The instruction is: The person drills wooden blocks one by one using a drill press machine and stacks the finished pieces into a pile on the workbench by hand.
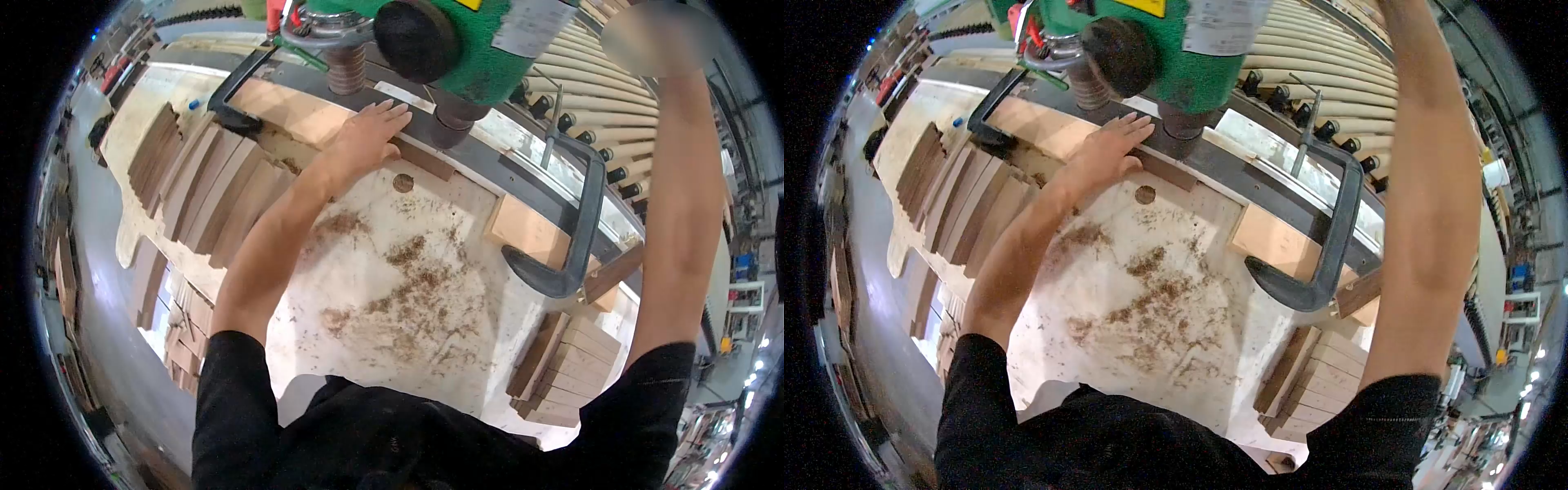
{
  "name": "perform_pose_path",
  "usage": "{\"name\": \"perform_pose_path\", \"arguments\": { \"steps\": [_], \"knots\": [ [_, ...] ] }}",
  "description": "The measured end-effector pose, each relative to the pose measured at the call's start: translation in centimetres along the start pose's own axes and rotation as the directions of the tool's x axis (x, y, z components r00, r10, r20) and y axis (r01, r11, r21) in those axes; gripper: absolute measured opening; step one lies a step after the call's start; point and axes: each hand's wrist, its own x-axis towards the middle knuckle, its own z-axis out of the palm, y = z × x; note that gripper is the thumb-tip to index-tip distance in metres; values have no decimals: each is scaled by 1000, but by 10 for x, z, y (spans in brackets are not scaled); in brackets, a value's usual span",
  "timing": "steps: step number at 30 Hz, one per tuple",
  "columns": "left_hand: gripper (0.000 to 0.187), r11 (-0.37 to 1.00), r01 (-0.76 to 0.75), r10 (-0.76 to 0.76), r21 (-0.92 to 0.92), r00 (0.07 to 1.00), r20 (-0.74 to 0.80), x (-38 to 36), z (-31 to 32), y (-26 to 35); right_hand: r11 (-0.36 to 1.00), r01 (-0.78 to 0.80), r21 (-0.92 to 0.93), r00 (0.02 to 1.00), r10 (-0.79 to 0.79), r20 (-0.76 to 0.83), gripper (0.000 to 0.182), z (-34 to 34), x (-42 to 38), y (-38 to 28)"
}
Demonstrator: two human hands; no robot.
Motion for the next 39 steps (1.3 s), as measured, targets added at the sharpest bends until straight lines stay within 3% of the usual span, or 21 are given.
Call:
{"name": "perform_pose_path", "arguments": {
  "steps": [3,6,7,8,9,10,11,13,16,19,21,25,26,29,31,32,34,37,39],
  "knots": [
    [70,1000,6,-6,-5,1000,-26,-1,4,-2,958,100,-267,995,-96,31,48,-54,-7,-23],
    [69,1000,1,-1,-6,1000,-27,-1,10,-5,778,227,-586,972,-143,186,37,-143,-19,14],
    [69,1000,6,-6,-1,1000,-19,0,9,-4,765,111,-634,993,-68,93,36,-157,-36,26],
    [68,1000,5,-5,11,1000,-6,1,8,-5,738,121,-664,992,-71,101,36,-167,-58,40],
    [68,1000,13,-13,5,1000,-17,1,12,-8,761,-80,-644,990,138,41,36,-184,-76,61],
    [68,1000,11,-11,1,1000,-25,2,15,-10,789,-96,-607,974,200,107,37,-205,-89,95],
    [68,1000,2,-2,1,1000,-31,5,17,-11,726,-162,-668,951,296,91,39,-191,-113,108],
    [69,1000,8,-8,-18,1000,-22,6,18,-13,734,-248,-633,911,399,106,35,-161,-134,136],
    [69,1000,0,-1,-27,1000,-19,5,17,-13,644,19,-764,889,338,307,25,-132,-132,178],
    [69,998,32,-33,-46,999,-15,5,12,-9,690,96,-717,891,263,372,26,-109,-125,227],
    [69,998,49,-49,-48,999,-6,4,12,-10,663,127,-738,860,296,415,31,-94,-114,247],
    [71,998,46,-45,-51,999,7,6,12,-10,760,286,-584,859,67,508,36,-67,-105,269],
    [72,998,33,-32,-50,999,9,7,14,-12,681,275,-678,867,130,482,39,-61,-103,270],
    [73,998,20,-18,-64,999,28,8,9,-14,693,183,-697,863,226,451,47,-51,-97,280],
    [73,997,12,-9,-72,999,43,10,6,-8,576,183,-797,889,249,384,54,-55,-98,298],
    [72,998,18,-15,-67,999,48,8,6,-6,537,70,-840,858,398,326,61,-47,-105,269],
    [71,998,-9,9,-64,1000,7,6,18,-18,588,96,-803,880,326,344,54,-63,-106,272],
    [71,996,11,-13,-85,999,-32,1,16,-12,505,85,-859,912,308,271,45,-99,-131,224],
    [61,990,101,-118,-101,978,-174,-10,12,5,677,-58,-733,947,270,175,42,-138,-143,194]
  ]
}}
